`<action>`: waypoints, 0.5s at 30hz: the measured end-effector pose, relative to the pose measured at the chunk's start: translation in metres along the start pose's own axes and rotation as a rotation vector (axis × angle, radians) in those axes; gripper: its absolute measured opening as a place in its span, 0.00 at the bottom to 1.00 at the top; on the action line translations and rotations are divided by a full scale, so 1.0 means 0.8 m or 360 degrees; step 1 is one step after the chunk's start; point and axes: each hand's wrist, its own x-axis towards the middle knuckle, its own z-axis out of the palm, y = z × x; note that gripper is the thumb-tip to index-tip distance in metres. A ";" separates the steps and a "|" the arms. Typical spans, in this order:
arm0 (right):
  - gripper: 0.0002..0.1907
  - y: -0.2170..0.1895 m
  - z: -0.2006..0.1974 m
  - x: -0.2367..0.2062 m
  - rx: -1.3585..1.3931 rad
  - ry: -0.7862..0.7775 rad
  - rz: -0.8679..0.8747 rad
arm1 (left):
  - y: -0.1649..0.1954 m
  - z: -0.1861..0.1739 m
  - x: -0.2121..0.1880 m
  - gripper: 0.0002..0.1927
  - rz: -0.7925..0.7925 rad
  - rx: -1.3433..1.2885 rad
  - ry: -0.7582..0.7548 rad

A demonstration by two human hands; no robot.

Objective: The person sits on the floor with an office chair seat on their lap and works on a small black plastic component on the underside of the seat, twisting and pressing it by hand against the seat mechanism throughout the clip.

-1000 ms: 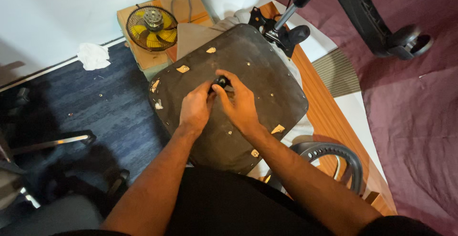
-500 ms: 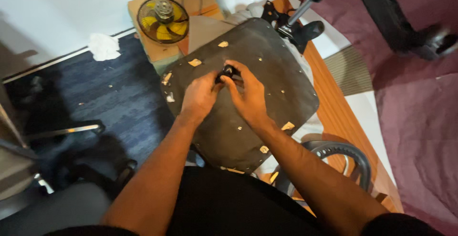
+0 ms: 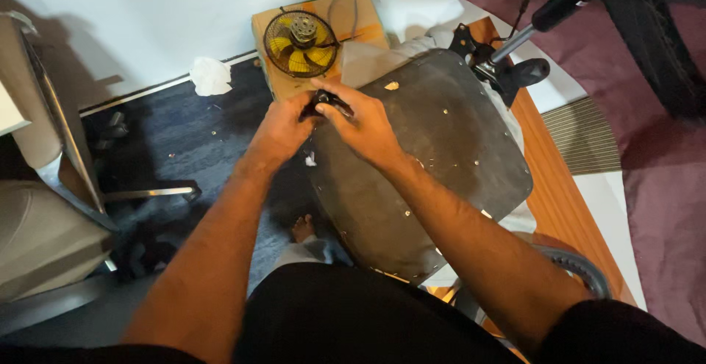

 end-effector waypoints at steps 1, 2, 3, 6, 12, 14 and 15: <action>0.21 0.000 0.002 0.004 -0.0051 0.0007 -0.0027 | -0.003 -0.004 0.002 0.17 -0.0020 0.0013 -0.0021; 0.20 0.001 0.004 0.007 -0.0100 0.0016 -0.0055 | -0.005 -0.008 0.004 0.17 -0.0042 0.0027 -0.0044; 0.20 0.001 0.005 0.009 -0.0042 0.0012 -0.0043 | -0.006 -0.009 0.006 0.17 -0.0048 0.0028 -0.0063; 0.19 0.001 0.008 0.013 0.0047 0.0023 -0.0002 | -0.007 -0.014 0.010 0.18 -0.0118 0.0013 -0.0128; 0.19 -0.003 0.011 0.010 0.0010 0.0073 -0.0061 | -0.004 -0.021 0.011 0.18 0.0030 0.0084 -0.0129; 0.19 -0.004 0.013 0.008 -0.0013 0.0090 -0.0054 | -0.006 -0.020 0.009 0.16 0.0046 0.0012 -0.0135; 0.19 -0.004 0.014 0.007 0.0018 0.0088 -0.0015 | -0.007 -0.020 0.008 0.16 0.0053 0.0035 -0.0135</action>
